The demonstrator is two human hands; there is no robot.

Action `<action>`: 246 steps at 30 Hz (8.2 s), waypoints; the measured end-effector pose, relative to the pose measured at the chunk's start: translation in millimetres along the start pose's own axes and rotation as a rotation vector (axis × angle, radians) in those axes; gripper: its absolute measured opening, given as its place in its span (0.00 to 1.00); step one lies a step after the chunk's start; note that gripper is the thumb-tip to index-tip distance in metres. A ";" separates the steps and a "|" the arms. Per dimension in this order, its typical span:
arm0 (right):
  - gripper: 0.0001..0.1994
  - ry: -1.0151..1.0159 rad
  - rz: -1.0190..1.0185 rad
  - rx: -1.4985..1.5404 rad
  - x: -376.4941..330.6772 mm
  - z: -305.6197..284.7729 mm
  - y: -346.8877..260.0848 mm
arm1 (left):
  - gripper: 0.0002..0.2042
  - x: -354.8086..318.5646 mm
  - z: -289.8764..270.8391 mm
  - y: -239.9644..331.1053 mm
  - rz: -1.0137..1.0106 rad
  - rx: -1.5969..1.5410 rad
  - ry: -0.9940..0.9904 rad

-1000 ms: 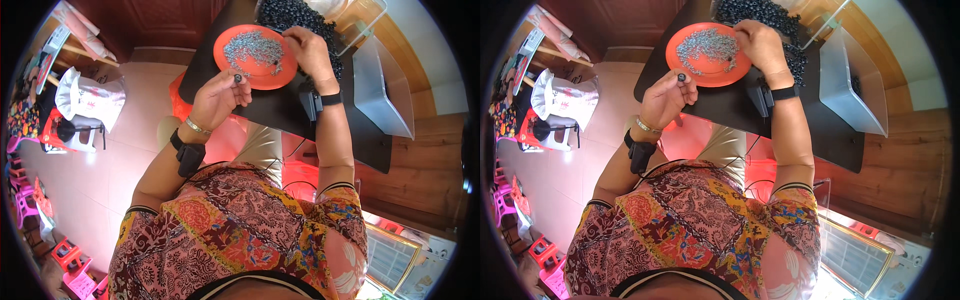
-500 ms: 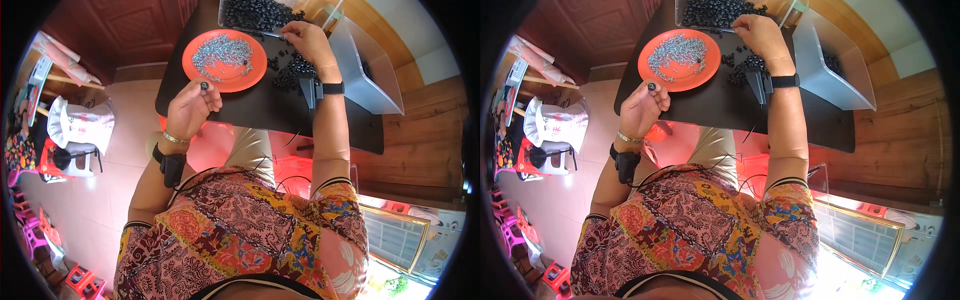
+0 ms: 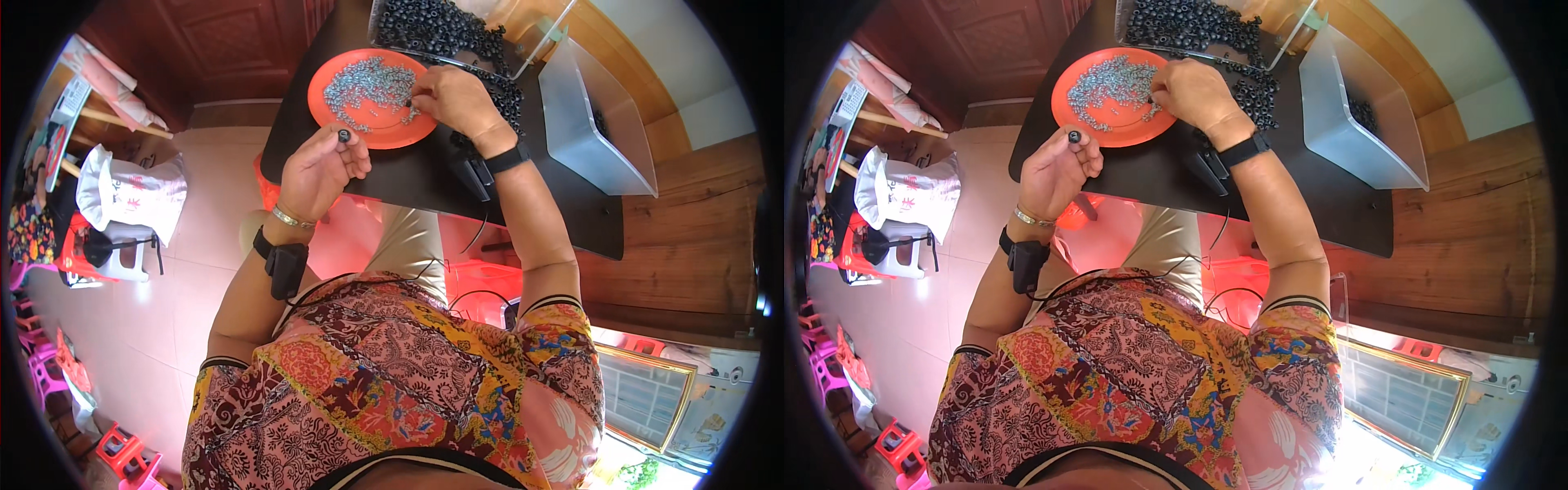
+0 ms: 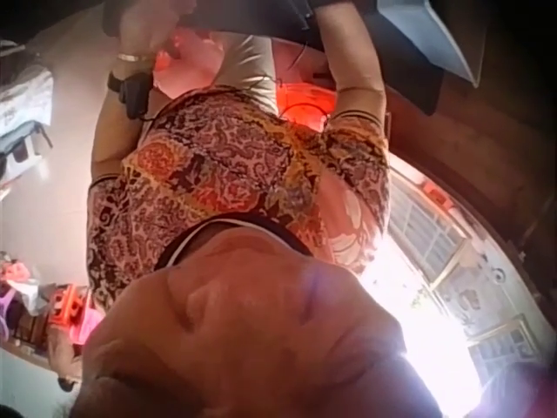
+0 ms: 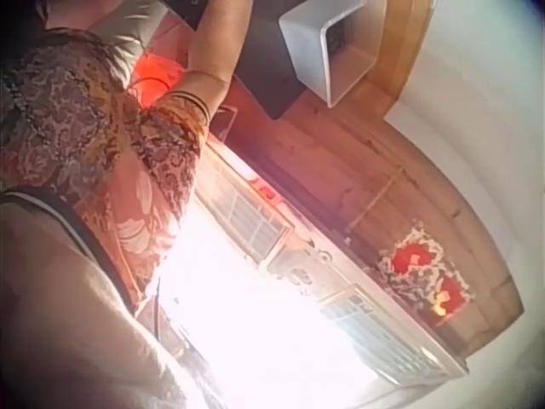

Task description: Manually inserting small silver components into black beads at a workstation.

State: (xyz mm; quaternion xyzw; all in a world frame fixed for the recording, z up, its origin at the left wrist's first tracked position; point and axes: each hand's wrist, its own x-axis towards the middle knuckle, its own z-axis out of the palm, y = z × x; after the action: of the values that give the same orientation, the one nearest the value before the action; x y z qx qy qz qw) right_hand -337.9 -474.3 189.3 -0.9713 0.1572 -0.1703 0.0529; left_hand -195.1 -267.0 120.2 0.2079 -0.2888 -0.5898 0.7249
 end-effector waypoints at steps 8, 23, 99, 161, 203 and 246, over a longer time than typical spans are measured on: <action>0.07 -0.027 -0.056 -0.062 5.5 9.9 -1.9 | 0.10 1.2 -1.7 -1.0 -0.013 0.013 0.007; 0.07 -0.040 0.201 0.500 7.9 12.4 -5.1 | 0.11 0.8 1.7 1.5 -0.017 0.015 0.032; 0.08 0.067 -0.060 1.338 -11.1 -0.8 -38.7 | 0.12 41.1 52.9 4.7 -0.079 0.086 0.163; 0.15 0.129 -0.297 1.305 -14.9 -2.4 -58.7 | 0.13 21.5 63.7 6.3 0.097 0.016 0.022; 0.16 0.225 -0.261 1.086 -14.5 6.6 -68.9 | 0.13 18.2 48.5 5.5 0.065 -0.045 0.041; 0.11 0.748 -0.302 0.329 -20.6 -10.7 -68.6 | 0.11 27.6 70.3 18.1 0.000 0.036 0.211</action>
State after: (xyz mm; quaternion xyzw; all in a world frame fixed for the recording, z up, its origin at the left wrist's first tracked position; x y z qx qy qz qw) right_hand -340.3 -403.4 203.6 -0.8334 -0.0077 -0.5392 0.1208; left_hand -224.7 -287.3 189.1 0.2817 -0.2215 -0.5594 0.7475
